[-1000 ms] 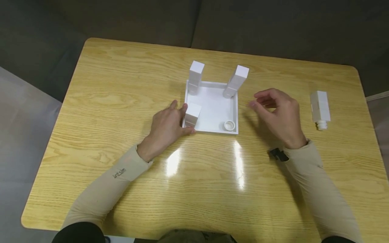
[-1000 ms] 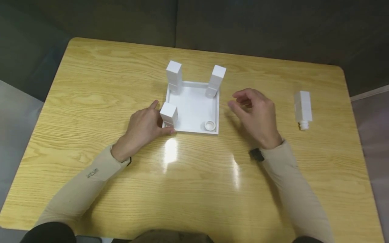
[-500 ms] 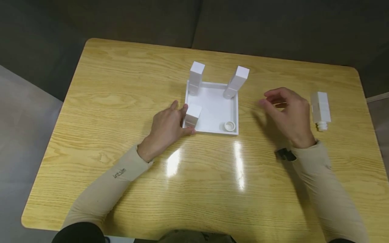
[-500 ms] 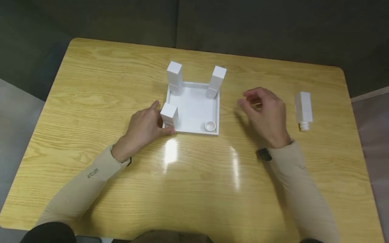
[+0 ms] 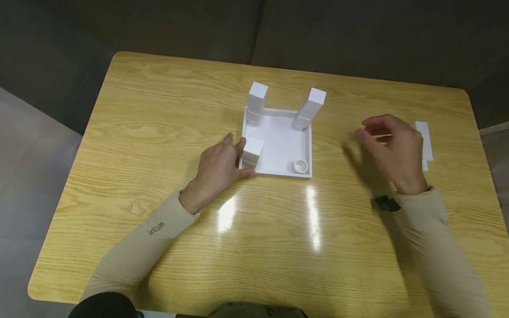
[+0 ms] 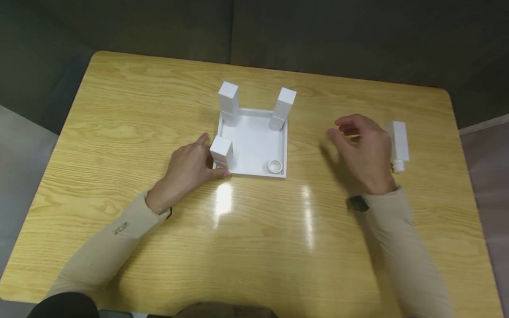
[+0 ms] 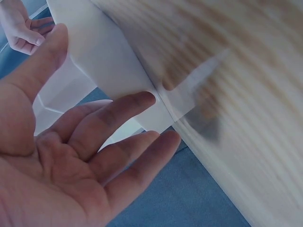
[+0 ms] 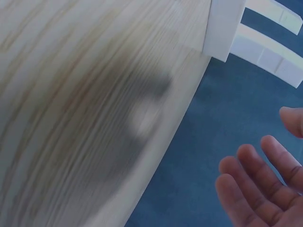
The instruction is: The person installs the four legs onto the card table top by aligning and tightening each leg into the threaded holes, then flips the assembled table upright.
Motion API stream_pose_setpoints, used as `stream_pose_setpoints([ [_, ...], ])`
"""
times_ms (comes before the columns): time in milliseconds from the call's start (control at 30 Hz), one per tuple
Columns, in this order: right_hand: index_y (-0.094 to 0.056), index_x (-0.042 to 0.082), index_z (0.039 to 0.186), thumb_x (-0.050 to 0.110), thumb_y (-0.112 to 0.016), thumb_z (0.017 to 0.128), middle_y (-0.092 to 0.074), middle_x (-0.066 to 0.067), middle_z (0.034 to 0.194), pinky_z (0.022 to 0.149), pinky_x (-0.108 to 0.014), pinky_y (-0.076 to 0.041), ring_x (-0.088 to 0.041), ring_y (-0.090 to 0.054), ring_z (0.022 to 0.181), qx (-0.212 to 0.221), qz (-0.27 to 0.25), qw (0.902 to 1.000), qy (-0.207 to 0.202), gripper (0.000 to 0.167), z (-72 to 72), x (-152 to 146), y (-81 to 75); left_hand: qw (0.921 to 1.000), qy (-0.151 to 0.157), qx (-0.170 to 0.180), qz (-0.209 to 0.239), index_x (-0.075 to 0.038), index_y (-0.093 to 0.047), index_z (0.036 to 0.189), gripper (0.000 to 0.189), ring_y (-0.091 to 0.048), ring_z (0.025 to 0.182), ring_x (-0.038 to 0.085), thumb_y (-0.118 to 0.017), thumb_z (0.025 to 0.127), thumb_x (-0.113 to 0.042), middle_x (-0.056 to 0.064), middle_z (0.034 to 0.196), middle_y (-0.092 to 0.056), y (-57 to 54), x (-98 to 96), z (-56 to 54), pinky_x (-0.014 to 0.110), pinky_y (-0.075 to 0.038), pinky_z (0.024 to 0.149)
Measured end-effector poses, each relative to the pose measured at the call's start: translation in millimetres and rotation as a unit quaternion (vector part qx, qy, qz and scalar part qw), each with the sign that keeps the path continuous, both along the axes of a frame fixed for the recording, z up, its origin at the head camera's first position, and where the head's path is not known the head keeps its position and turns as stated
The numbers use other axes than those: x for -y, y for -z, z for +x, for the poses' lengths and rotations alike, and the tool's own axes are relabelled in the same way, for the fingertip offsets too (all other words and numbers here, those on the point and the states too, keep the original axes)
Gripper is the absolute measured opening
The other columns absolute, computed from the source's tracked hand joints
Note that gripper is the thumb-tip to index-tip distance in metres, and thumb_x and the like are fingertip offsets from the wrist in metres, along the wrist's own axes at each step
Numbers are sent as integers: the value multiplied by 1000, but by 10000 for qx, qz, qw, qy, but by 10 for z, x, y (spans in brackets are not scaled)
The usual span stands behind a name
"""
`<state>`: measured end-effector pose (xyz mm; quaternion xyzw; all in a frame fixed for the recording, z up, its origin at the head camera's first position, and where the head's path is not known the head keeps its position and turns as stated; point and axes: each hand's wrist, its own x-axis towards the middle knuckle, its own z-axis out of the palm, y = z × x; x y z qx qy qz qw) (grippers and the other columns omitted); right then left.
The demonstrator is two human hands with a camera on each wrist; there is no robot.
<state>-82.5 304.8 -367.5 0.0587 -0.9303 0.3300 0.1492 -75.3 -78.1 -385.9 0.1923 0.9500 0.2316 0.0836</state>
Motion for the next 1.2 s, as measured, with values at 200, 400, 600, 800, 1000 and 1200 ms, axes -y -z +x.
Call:
stream_pose_setpoints([
  [200,-81,3,117,23,-82,98,-78,-14,104,77,-5,-46,14,-63,90,56,29,9996,259,27,-19,-133,24,10000,13,25,-38,8,-62,143,88,-74,113,48,-97,80,-41,39,149,-52,3,1,11,35,-58,55],
  [400,-81,3,118,23,-82,99,-78,-18,104,76,-3,-43,17,-60,88,89,210,9991,352,28,-38,-284,22,10000,39,-17,-33,10,-60,145,90,-75,111,47,-97,79,-41,39,149,-52,-3,3,22,36,-60,58],
  [600,-80,1,119,20,-83,98,-77,-22,103,75,-1,-40,21,-57,88,-21,354,9990,253,28,-59,-403,34,10000,1,30,-10,10,-59,146,91,-77,96,45,-97,79,-41,40,150,-51,-3,2,22,36,-58,55],
  [800,-80,1,118,24,-82,98,-76,-15,101,75,-1,-40,21,-57,86,44,376,9982,465,30,-70,-481,37,10000,-17,34,-63,9,-59,146,92,-78,97,44,-97,79,-42,39,151,-51,-9,-4,16,35,-55,53],
  [1000,-80,2,119,27,-82,98,-64,22,96,76,-3,-41,19,-58,85,77,313,9974,652,32,-76,-573,30,9999,-28,17,-95,8,-59,146,92,-78,96,44,-97,79,-42,39,151,-51,-3,-3,5,36,-56,55],
  [1200,-80,2,121,30,-81,99,-62,22,95,75,-3,-40,21,-55,82,197,463,9953,823,36,-82,-690,46,9999,-6,3,-125,9,-59,146,92,-75,110,48,-97,79,-42,39,150,-52,-8,-3,4,37,-58,57],
])
